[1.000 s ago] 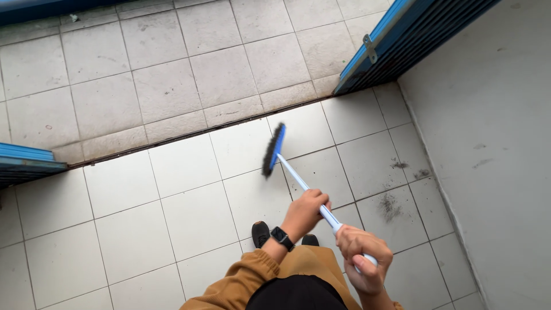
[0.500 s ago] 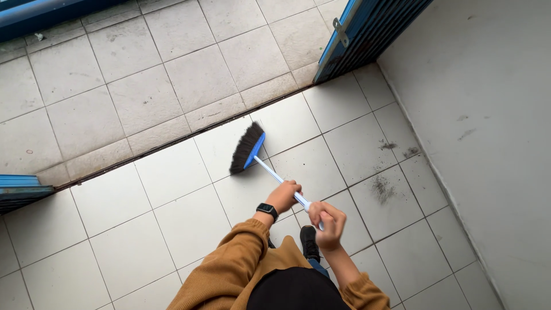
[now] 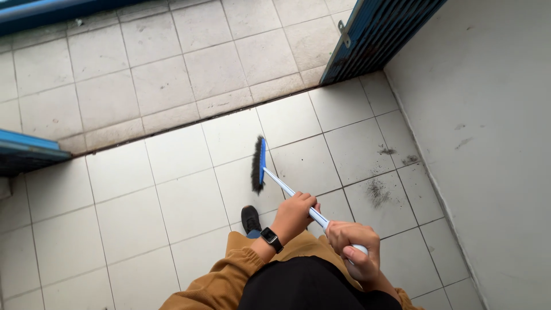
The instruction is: Sweep the tiled floor using a broom.
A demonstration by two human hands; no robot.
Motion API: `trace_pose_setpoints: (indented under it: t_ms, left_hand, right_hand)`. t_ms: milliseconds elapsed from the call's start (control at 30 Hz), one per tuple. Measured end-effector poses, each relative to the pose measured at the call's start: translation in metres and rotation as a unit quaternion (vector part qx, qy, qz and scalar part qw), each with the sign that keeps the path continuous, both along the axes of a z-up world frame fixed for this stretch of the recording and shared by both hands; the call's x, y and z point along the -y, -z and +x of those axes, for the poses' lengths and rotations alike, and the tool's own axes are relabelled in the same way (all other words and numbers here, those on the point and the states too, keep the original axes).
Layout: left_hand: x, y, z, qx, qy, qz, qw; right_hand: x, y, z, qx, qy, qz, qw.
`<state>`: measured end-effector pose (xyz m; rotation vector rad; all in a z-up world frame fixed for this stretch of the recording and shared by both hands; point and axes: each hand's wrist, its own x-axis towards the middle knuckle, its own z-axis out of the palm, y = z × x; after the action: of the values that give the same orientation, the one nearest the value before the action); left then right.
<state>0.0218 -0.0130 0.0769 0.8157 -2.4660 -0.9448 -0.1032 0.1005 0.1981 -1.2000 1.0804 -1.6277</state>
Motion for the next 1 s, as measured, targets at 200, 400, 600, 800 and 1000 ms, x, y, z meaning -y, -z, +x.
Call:
trace_pose_setpoints:
  t_ms: [200, 400, 600, 800, 1000]
  left_hand:
    - [-0.035, 0.005, 0.048, 0.041, -0.193, -0.013, 0.980]
    - [-0.094, 0.047, 0.121, 0.112, -0.365, 0.149, 0.912]
    - [-0.163, 0.180, 0.149, 0.016, -0.407, 0.164, 0.898]
    - [-0.170, 0.146, 0.029, -0.068, -0.332, 0.222, 0.914]
    - [-0.157, 0.145, -0.005, -0.141, -0.214, 0.160, 0.953]
  right_hand:
    - [0.009, 0.018, 0.008, -0.009, -0.190, -0.014, 0.982]
    - [0.018, 0.095, 0.062, 0.013, -0.341, -0.001, 0.940]
    - [-0.004, 0.168, 0.087, 0.061, -0.441, 0.113, 0.888]
    - [-0.044, 0.119, -0.003, -0.096, -0.356, 0.095, 0.925]
    - [-0.080, 0.103, -0.013, -0.201, -0.309, 0.016, 0.929]
